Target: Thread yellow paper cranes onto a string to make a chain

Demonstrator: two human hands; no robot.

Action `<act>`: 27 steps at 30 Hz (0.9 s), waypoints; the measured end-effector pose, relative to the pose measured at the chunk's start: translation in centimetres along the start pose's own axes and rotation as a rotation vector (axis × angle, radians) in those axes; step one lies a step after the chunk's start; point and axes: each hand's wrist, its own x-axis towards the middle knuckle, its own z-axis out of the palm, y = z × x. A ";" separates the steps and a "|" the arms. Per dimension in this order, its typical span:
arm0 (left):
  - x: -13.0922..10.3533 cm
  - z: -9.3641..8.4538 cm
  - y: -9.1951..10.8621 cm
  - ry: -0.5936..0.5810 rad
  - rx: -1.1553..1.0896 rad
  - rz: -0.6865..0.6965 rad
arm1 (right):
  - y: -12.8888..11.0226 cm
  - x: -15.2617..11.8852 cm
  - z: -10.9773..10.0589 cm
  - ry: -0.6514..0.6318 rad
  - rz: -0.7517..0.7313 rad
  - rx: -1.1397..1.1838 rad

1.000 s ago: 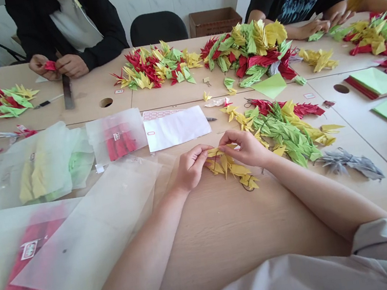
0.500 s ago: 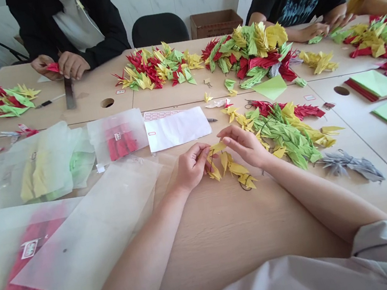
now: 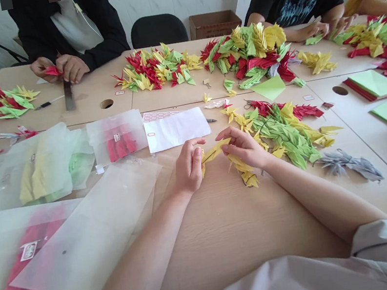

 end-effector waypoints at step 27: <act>1.0 -0.4 0.0 -0.207 -0.042 0.002 | -0.9 0.0 0.2 -0.121 -0.197 -0.220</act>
